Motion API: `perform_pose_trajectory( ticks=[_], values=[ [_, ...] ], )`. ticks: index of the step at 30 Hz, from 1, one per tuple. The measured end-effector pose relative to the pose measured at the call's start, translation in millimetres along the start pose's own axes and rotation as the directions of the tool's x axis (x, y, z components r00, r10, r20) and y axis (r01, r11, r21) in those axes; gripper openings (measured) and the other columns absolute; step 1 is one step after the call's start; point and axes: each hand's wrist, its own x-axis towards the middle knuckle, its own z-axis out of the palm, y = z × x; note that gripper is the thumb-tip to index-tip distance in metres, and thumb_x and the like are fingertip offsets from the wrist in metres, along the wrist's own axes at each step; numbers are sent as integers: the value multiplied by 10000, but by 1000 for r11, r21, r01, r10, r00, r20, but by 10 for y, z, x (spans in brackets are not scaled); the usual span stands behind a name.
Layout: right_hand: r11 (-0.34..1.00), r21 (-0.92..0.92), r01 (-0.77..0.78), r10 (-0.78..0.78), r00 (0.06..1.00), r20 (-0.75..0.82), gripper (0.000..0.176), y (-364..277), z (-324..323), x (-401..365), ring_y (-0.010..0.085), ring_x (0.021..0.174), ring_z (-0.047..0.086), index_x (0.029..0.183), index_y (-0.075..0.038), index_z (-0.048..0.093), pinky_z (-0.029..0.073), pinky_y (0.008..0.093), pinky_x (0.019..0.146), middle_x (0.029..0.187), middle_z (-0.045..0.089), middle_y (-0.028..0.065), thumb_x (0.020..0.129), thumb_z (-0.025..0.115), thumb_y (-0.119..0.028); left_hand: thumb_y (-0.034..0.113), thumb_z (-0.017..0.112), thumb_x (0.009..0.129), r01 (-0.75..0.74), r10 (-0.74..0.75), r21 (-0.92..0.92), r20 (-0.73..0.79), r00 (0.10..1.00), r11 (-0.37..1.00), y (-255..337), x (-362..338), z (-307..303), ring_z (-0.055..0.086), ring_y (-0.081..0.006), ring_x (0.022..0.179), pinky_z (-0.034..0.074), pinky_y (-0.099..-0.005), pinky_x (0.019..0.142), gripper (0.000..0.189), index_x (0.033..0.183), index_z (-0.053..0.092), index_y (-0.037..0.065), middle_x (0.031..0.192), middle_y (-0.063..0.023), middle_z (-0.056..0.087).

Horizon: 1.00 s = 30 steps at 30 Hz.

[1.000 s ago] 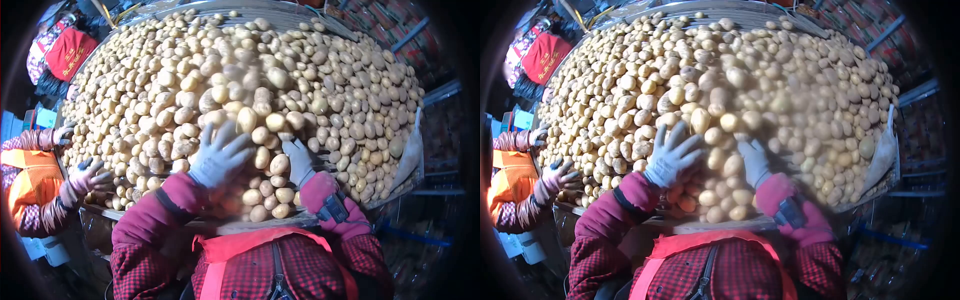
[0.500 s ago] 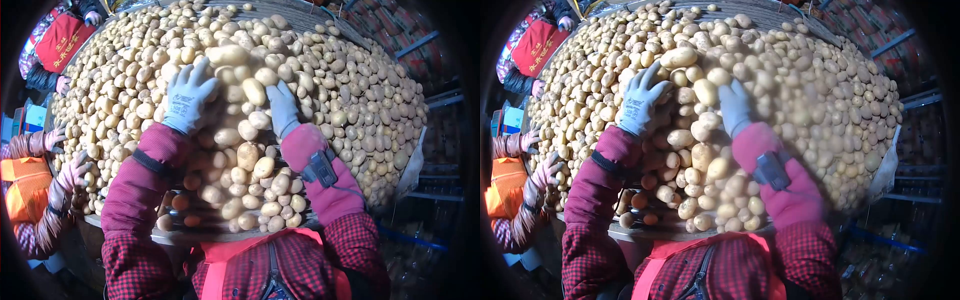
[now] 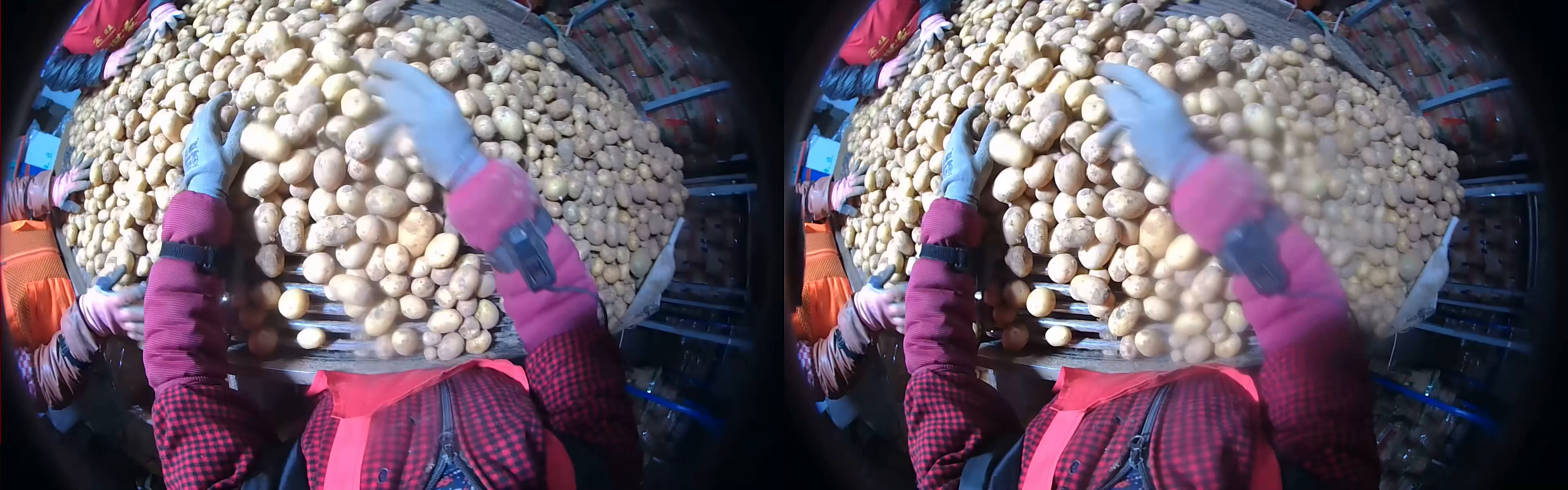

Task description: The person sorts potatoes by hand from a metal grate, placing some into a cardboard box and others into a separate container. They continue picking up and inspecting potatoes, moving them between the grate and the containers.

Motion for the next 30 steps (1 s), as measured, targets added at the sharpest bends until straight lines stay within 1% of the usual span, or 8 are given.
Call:
perform_pose_trajectory(
  ticks=[5,13,14,21,23,27,28,30],
  values=[
    [981,-87,-175,128,912,-389,436,5,-986,-1252,171,862,674,1439,-52,528,553,274,676,1192,686,112,1045,541,-238,413,662,961,-59,63,62,-58,996,996,-98,35,110,633,-399,1177,500,-473,998,544,1415,564,130,1296,-240,642],
    [686,198,-701,582,365,-727,401,378,-1187,-3541,170,742,630,1410,-71,536,524,292,616,1031,666,88,1049,531,-246,435,656,968,-10,12,109,-13,1000,994,-57,55,92,621,-391,1224,493,-462,1029,582,1432,540,103,1351,-234,628],
    [700,-50,-713,497,536,-683,409,592,-1250,-3622,154,712,626,1421,-77,544,504,292,582,1021,659,85,1042,540,-231,431,653,967,-51,57,114,-56,997,992,-59,57,107,622,-389,1222,492,-461,1029,586,1435,535,100,1348,-238,629],
    [807,53,-589,478,598,-643,479,499,-789,-3235,141,894,646,1480,-57,509,527,270,688,1218,636,64,1033,527,-230,369,672,954,-166,166,17,-23,986,986,-170,-125,-16,573,-408,1265,460,-455,1062,652,1486,474,48,1378,-250,589],
    [832,176,-527,508,595,-622,444,547,-801,-3253,134,671,633,1428,-119,570,451,237,491,1068,657,56,1016,582,-284,321,683,948,-229,232,80,-26,972,970,140,-471,-274,571,-400,1256,453,-467,1059,610,1454,509,30,1376,-241,590],
    [863,196,-466,483,645,-593,430,618,-837,-3247,136,700,644,1414,-126,583,464,242,488,1104,656,48,1010,585,-275,94,724,792,-569,577,-133,28,816,811,1034,-1210,-527,600,-388,1127,468,-480,924,496,1273,615,42,1249,-178,638],
    [866,197,-460,479,648,-592,424,606,-829,-3241,136,714,646,1409,-119,588,471,246,495,1111,656,46,1011,584,-267,94,738,727,-583,560,-112,468,683,805,1520,-1272,-815,609,-350,962,457,-461,812,442,1157,636,81,1127,-125,638],
    [869,197,-455,475,651,-592,416,554,-791,-3235,132,759,649,1401,-105,595,491,252,524,1130,657,43,1013,581,-254,165,731,717,-566,745,-494,529,407,660,1994,-1602,-751,594,-286,965,444,-451,785,347,1048,627,153,1054,-79,598]
  ],
)
